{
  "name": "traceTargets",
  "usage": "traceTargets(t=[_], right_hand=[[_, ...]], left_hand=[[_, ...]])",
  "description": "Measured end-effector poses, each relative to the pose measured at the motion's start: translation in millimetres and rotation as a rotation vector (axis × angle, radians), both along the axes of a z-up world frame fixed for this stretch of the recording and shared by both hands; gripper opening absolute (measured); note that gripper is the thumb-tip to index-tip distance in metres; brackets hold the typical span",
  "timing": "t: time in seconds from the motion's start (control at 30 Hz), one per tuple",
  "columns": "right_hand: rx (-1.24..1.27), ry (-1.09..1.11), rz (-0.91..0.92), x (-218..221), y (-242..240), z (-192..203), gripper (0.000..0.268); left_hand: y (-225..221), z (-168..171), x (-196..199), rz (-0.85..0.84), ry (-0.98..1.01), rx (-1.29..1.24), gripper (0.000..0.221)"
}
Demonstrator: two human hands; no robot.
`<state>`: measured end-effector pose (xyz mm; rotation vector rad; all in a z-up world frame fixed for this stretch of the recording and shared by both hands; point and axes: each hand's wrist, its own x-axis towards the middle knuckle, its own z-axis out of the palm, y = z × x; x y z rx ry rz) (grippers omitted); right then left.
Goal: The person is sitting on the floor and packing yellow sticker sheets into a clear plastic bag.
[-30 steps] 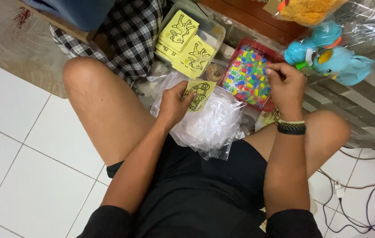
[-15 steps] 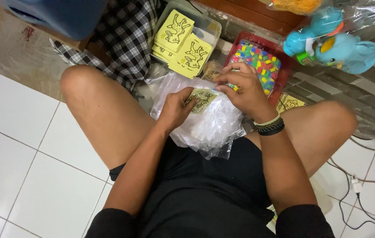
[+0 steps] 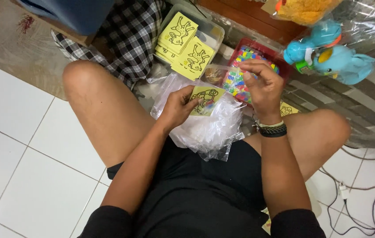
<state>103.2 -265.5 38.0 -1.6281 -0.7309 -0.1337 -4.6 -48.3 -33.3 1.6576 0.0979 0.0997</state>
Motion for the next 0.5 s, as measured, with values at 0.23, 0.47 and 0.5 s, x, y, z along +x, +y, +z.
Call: traceTargets(t=[0.23, 0.47, 0.5], right_hand=[[-0.186, 0.034, -0.187, 21, -3, -54, 0.013], [-0.824, -0.372, -0.123, 32, 23, -128, 0.022], [-0.956, -0.317, -0.129, 26, 30, -126, 0.029]], left_hand=[[8, 5, 2, 0.255, -0.127, -0.077, 0.022], [16, 9, 0, 0.383, -0.091, -0.143, 0.022], [15, 4, 1, 0.374, -0.089, -0.150, 0.026]])
